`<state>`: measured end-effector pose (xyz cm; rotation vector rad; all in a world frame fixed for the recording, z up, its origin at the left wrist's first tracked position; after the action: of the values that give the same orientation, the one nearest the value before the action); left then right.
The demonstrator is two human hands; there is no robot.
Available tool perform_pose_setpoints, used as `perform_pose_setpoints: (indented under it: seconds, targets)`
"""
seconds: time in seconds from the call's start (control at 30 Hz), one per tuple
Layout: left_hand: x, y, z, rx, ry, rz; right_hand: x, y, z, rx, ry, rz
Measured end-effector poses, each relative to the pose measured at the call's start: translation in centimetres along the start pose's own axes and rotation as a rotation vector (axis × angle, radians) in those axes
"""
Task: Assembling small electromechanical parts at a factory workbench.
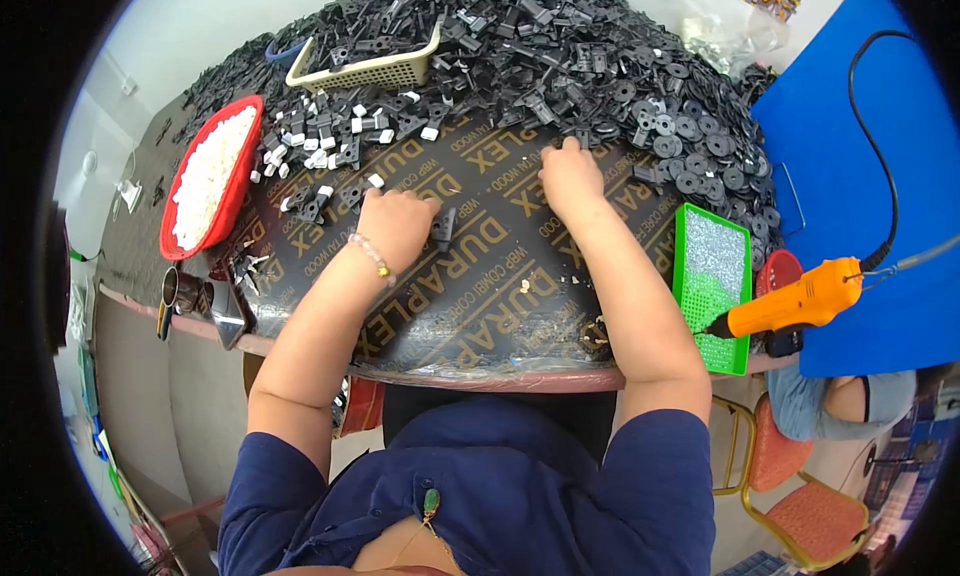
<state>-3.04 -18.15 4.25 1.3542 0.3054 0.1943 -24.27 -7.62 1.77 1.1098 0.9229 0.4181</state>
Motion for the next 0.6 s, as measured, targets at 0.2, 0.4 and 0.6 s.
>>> perform_pose_setpoints:
  seconds: [0.2,0.4,0.6]
  targets:
    - [-0.5,2.1,0.1,0.214,0.067,-0.145,2.8,0.8,6.4,-0.092,0.314,0.377]
    - [-1.1,-0.7,1.7,0.821,0.189,-0.277,4.3,8.5,14.1,-0.438,0.479,1.306]
    - [-1.6,-1.6,1.6,1.216,0.241,-0.307,-17.4,14.7,23.2,-1.53,0.01,0.097]
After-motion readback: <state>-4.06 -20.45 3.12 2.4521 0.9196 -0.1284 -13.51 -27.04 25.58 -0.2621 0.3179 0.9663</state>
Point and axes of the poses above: each hand's wrist, its own x-axis away from the middle knuckle, its own y-axis out of the back of the hand, z = x × y, the point moved 7 cm from there along -x, towards the middle knuckle, and after that the axes turned 15 degrees about -z, right-handed, at the moved point
